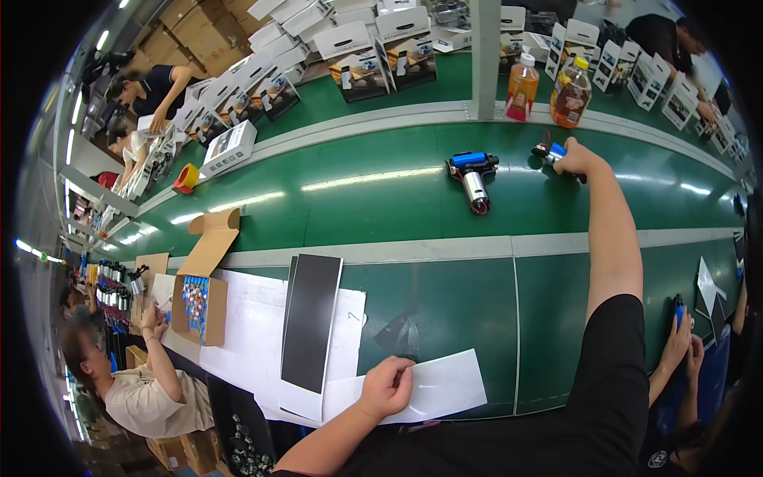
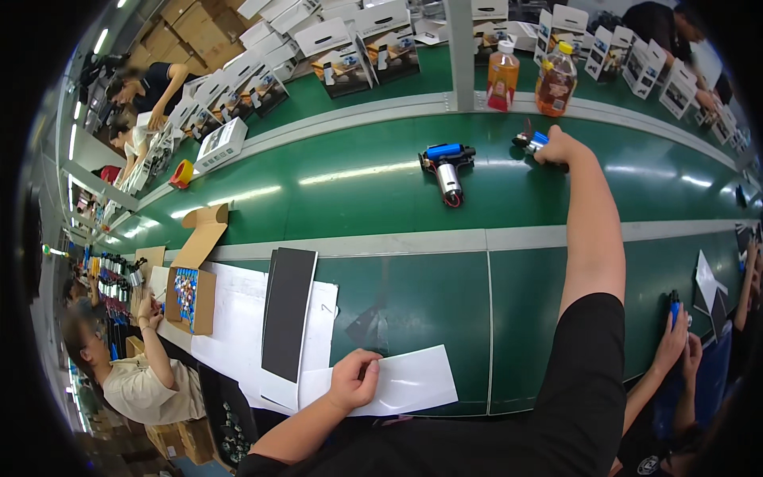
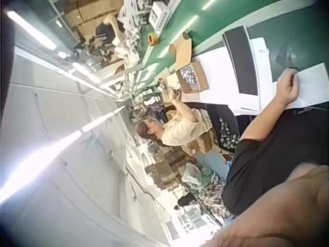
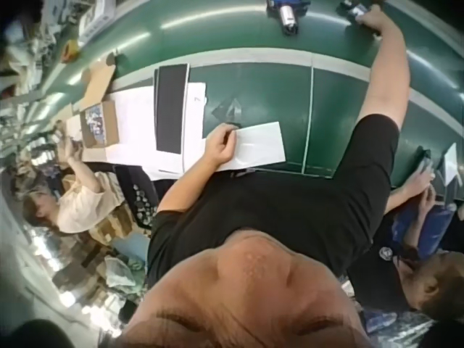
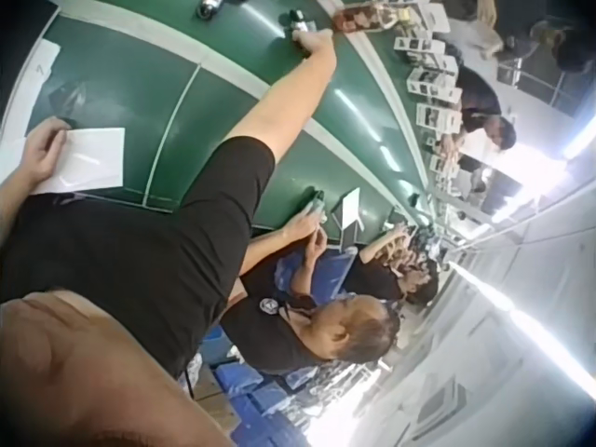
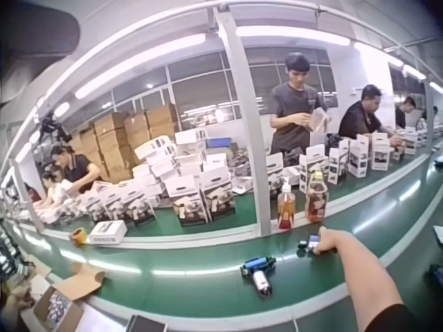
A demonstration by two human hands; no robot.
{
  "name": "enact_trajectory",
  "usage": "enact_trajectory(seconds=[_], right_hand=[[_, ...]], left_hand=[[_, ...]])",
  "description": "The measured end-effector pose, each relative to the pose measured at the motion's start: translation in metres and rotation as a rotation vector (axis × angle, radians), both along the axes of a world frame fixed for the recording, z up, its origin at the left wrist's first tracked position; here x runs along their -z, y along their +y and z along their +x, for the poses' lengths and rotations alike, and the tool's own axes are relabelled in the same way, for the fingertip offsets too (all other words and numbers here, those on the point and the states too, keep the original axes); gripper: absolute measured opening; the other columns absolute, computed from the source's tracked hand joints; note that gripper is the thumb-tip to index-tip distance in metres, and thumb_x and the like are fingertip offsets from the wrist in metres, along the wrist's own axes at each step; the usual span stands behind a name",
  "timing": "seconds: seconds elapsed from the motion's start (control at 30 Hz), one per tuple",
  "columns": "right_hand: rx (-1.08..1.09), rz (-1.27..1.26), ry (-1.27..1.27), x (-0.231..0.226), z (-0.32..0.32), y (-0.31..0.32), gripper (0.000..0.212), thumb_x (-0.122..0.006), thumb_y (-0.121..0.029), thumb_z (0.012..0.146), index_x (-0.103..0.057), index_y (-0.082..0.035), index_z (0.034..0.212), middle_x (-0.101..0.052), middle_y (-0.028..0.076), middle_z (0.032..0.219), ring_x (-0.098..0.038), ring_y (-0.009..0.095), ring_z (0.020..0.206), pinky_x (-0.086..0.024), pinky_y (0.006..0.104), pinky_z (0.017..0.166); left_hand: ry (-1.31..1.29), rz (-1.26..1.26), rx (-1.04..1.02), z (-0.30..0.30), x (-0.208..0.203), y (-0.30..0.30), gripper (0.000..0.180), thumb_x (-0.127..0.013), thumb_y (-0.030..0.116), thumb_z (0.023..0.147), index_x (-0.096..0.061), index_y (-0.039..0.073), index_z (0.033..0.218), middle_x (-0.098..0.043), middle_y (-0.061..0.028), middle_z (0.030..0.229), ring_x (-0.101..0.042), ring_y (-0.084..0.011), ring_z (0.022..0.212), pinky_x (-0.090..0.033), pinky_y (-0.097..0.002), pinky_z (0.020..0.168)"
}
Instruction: The person applies foam tape onto a motor, retrieves a plastic housing, and installs the motor, battery, and wiring into the housing by hand before placing the assembly onto the conveyor line.
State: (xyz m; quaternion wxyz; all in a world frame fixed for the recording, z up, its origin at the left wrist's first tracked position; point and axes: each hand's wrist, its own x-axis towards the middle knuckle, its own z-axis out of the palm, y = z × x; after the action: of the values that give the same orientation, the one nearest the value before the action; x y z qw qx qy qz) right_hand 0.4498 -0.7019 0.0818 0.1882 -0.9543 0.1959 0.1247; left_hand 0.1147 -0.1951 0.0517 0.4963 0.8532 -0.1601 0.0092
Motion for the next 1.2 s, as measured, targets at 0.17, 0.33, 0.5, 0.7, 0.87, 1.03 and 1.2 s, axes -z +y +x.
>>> enact_trajectory(seconds=[0.17,0.33,0.5,0.7,0.87,1.03,1.2], right_hand=[[0.007,0.034,-0.150,0.017,-0.015,-0.013,0.064,-0.077,-0.025,0.065,-0.058,0.002,0.120,-0.068,0.019,0.096,-0.070,0.031,0.089,-0.057,0.0439,0.066],[0.243,0.323,-0.339,0.021,-0.051,-0.020,0.062,-0.077,-0.026,0.069,-0.061,0.003,0.121,-0.069,0.014,0.095,-0.067,0.028,0.082,-0.053,0.0378,0.064],[0.125,0.769,-0.491,-0.015,-0.151,0.047,0.058,-0.076,-0.019,0.073,-0.062,-0.002,0.126,-0.066,0.006,0.093,-0.061,0.017,0.077,-0.050,0.0316,0.065],[-0.517,0.738,-0.164,-0.036,-0.239,0.209,0.054,-0.073,-0.008,0.070,-0.064,-0.003,0.123,-0.066,0.006,0.098,-0.061,0.014,0.088,-0.051,0.0298,0.077],[-0.817,0.667,0.005,-0.010,-0.254,0.261,0.059,-0.073,-0.013,0.066,-0.066,-0.002,0.123,-0.068,0.013,0.108,-0.065,0.026,0.098,-0.052,0.0353,0.088],[-1.045,0.620,-0.010,-0.019,-0.245,0.291,0.057,-0.073,-0.012,0.068,-0.070,-0.004,0.124,-0.066,0.013,0.118,-0.064,0.028,0.110,-0.051,0.0356,0.096],[-0.973,0.469,0.063,-0.036,-0.228,0.300,0.051,-0.074,-0.012,0.069,-0.072,-0.006,0.119,-0.064,0.015,0.113,-0.063,0.031,0.106,-0.051,0.0365,0.094]], left_hand=[[0.014,0.023,0.001,0.001,0.006,0.001,0.008,-0.063,0.002,0.090,-0.067,0.002,0.097,-0.062,-0.0093,0.078,-0.059,-0.0182,0.055,-0.047,-0.0298,0.054],[0.040,0.008,0.022,-0.003,0.005,0.000,0.007,-0.065,0.004,0.090,-0.067,0.002,0.097,-0.063,-0.0093,0.078,-0.061,-0.0192,0.057,-0.049,-0.0303,0.055],[-0.112,0.202,0.154,-0.004,-0.002,-0.005,0.017,-0.070,0.015,0.089,-0.066,0.003,0.100,-0.063,-0.0122,0.084,-0.066,-0.0276,0.068,-0.053,-0.0376,0.061],[-0.071,0.523,0.304,-0.014,-0.026,-0.011,0.047,-0.075,0.026,0.084,-0.058,-0.002,0.117,-0.055,-0.0214,0.103,-0.060,-0.0398,0.094,-0.052,-0.0461,0.080],[-0.174,0.310,0.366,-0.026,-0.016,0.008,0.040,-0.072,0.018,0.085,-0.059,-0.003,0.117,-0.058,-0.0216,0.114,-0.059,-0.0400,0.104,-0.050,-0.0464,0.090],[-0.334,0.202,0.316,-0.049,-0.007,0.034,0.026,-0.072,0.017,0.086,-0.065,0.000,0.104,-0.063,-0.0206,0.116,-0.062,-0.0394,0.108,-0.050,-0.0470,0.093],[-0.327,0.105,0.183,-0.058,-0.007,0.060,0.023,-0.072,0.012,0.082,-0.064,0.001,0.101,-0.065,-0.0178,0.106,-0.063,-0.0397,0.100,-0.049,-0.0475,0.090]])
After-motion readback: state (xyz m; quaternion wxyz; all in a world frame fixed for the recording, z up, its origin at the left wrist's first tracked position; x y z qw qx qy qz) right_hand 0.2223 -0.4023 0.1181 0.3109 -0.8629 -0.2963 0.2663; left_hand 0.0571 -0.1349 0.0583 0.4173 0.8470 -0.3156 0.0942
